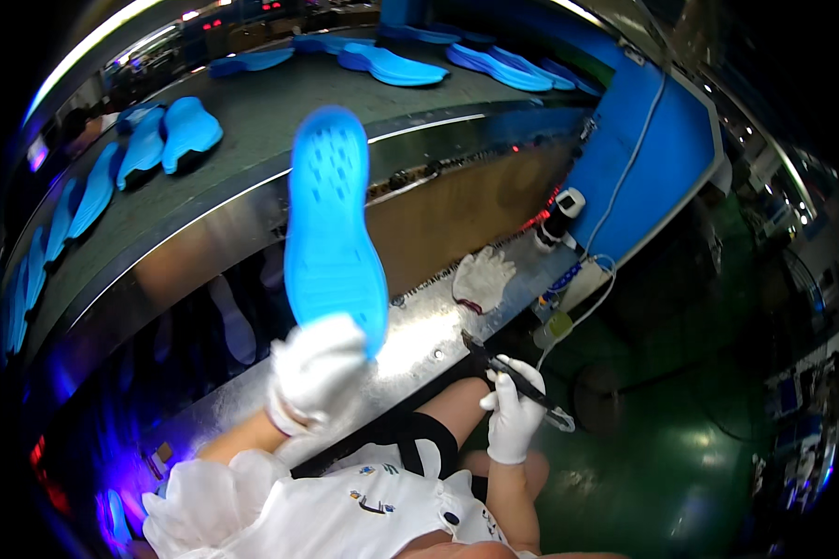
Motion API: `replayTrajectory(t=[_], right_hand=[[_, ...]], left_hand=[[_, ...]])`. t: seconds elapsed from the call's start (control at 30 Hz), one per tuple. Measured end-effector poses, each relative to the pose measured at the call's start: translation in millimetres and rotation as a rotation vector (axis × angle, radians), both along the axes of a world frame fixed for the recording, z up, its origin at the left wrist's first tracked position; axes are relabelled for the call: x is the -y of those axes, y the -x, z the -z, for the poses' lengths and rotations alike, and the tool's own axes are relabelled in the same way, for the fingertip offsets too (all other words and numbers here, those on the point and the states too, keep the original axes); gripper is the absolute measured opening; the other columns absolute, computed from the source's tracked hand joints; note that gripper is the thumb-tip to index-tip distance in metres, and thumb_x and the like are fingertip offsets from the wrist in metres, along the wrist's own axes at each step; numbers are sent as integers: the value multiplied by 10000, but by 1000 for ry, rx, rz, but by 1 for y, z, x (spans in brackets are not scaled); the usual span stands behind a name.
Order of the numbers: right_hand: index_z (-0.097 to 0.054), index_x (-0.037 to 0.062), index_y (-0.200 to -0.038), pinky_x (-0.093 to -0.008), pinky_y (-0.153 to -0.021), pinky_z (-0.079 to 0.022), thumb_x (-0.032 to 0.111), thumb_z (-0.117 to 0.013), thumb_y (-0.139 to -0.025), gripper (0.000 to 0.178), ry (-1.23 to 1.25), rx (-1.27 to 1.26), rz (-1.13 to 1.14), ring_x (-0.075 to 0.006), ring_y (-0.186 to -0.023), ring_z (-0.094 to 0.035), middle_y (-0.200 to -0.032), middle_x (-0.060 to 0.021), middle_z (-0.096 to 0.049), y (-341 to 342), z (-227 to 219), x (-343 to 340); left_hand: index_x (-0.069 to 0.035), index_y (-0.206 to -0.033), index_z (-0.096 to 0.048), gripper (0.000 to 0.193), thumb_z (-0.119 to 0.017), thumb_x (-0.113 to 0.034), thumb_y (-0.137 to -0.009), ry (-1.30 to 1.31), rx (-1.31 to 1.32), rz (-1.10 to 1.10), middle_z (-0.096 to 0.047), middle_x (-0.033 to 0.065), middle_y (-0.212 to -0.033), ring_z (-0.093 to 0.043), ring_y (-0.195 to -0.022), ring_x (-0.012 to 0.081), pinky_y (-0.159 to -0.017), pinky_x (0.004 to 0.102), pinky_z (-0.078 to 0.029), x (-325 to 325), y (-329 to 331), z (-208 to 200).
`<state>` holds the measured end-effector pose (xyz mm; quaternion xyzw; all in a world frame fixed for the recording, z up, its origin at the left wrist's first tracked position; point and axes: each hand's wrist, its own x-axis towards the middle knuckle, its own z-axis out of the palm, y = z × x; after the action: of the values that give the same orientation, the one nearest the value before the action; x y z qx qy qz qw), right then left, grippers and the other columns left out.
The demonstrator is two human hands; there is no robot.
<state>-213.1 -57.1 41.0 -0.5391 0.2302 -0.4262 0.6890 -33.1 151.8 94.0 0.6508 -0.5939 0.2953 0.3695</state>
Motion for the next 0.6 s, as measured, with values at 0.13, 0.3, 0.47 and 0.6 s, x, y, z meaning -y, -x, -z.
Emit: replayTrajectory(t=[0.13, 0.3, 0.47, 0.6], right_hand=[[-607, -46, -1098, -190, -569, -530, -12, -641, -891, 212, -46, -18, 57, -108, -742, -657, -954, -116, -691, -7, 6, 1], [-612, -39, -1085, -201, -583, -534, 16, -658, -887, 211, -39, -65, 108, -106, -743, -652, -954, -107, -691, -3, 18, 6], [-621, -38, -1060, -210, -580, -517, 38, -656, -886, 194, -171, -30, 67, -85, -657, -610, -851, -68, -662, -8, 29, 6], [-626, -36, -1065, -211, -603, -512, 47, -670, -892, 197, -211, -71, 76, -93, -662, -617, -810, -51, -654, -17, 34, -3]], left_hand=[[-34, -990, -599, 325, -780, -42, -720, -110, -270, 167, -619, 183, -1073, -612, -1052, 384, -890, 426, -515, 23, 32, 126], [-57, -835, -635, 184, -780, -76, -724, -141, -787, 3, -464, 253, -1329, -502, -1227, 377, -1007, 458, -436, 5, 40, 196], [-62, -1405, -426, 820, -309, -712, -920, 241, -2482, 1275, -592, 202, -1253, -667, -889, 316, -679, 439, -558, 19, -29, 218], [-16, -1340, -478, 963, -234, -814, -861, 313, -2764, 866, -615, 234, -1086, -635, -712, 300, -548, 429, -560, 68, -13, 190]])
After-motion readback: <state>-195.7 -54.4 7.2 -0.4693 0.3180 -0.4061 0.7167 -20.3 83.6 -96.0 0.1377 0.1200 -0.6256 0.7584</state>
